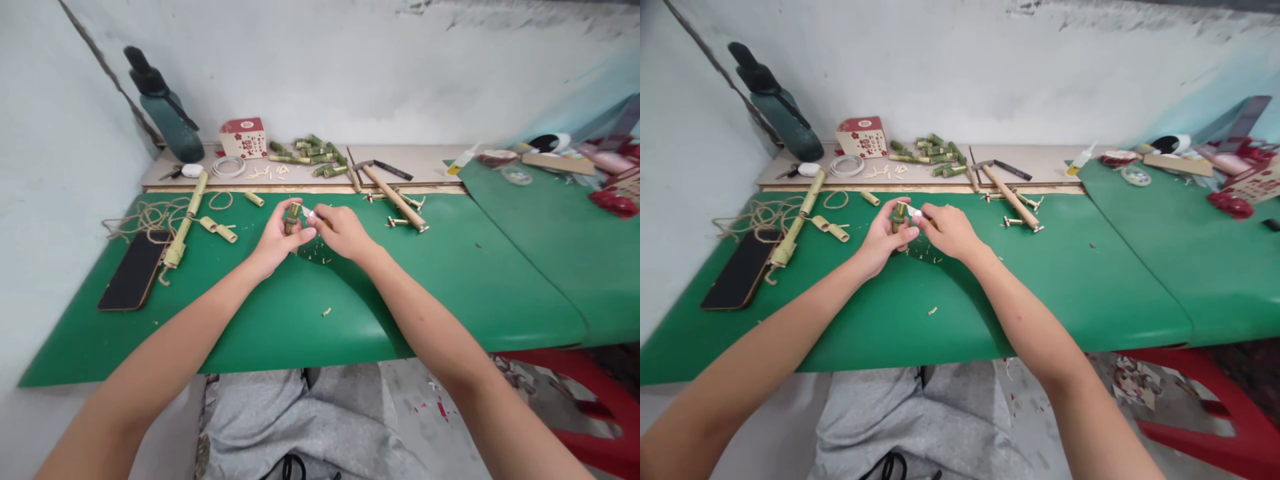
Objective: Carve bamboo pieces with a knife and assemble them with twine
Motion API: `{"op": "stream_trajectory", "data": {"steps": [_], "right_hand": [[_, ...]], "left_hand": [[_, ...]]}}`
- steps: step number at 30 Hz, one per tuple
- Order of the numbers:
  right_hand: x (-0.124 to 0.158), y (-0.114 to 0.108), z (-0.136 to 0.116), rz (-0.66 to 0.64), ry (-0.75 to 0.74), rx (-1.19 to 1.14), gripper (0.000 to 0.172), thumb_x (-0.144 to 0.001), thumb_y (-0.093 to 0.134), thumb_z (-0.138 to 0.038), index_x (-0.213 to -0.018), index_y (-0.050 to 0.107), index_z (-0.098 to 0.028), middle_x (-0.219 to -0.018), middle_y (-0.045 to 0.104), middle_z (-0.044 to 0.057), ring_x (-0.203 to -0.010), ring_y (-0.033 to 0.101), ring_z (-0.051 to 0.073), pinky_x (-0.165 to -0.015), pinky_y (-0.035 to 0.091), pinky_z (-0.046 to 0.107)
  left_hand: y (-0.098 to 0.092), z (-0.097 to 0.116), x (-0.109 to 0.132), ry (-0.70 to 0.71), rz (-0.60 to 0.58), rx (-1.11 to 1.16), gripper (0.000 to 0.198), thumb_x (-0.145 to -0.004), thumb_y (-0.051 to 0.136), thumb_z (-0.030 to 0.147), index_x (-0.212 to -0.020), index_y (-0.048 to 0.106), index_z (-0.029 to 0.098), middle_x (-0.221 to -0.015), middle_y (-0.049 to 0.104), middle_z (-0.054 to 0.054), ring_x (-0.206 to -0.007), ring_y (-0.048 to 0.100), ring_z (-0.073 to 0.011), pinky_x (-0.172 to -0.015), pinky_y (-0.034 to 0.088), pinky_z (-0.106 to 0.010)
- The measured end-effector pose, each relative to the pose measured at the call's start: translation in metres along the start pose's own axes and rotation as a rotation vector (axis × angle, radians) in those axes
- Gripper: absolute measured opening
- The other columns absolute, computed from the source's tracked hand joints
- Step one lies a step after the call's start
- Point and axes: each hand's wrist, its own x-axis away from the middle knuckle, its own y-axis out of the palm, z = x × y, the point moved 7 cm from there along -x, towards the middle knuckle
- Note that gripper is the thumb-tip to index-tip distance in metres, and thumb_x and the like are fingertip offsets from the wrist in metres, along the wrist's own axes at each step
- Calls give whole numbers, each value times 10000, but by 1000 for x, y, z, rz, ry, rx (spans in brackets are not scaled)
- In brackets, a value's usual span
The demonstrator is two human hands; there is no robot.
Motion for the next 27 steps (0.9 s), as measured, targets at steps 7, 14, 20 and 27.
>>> {"op": "stream_trajectory", "data": {"steps": [7,14,20,27], "right_hand": [[4,8,-12,-125,-53,-44,385,-1061,461,-499,-868,616,-204,-710,625,24,-623,481,161,-649,247,309],[5,5,-17,-174,-81,-65,445,-1067,448,-547,-840,616,-203,-692,619,13,-615,454,151,-637,239,304],[7,7,-20,-220,-103,-51,389,-1059,481,-482,-853,645,-196,-731,639,18,-614,438,143,-639,255,299],[7,10,-18,-151,-74,-6,367,-1066,468,-459,-1010,716,-193,-904,756,71,-681,562,176,-661,290,302]], "left_hand": [[9,1,3,-15,-49,24,944,-447,1091,356,-1240,585,266,-822,578,51,-637,481,-83,-564,405,-221],[7,-3,3,-43,-77,22,965,-457,1080,354,-1277,578,274,-780,549,72,-605,460,-73,-540,369,-205],[4,-10,4,-106,-127,-9,878,-511,1065,341,-1270,636,239,-716,515,85,-538,408,-56,-462,306,-193],[3,-3,3,-88,-91,-53,723,-526,1069,376,-1132,729,177,-643,518,84,-484,317,-32,-421,201,-210]]}}
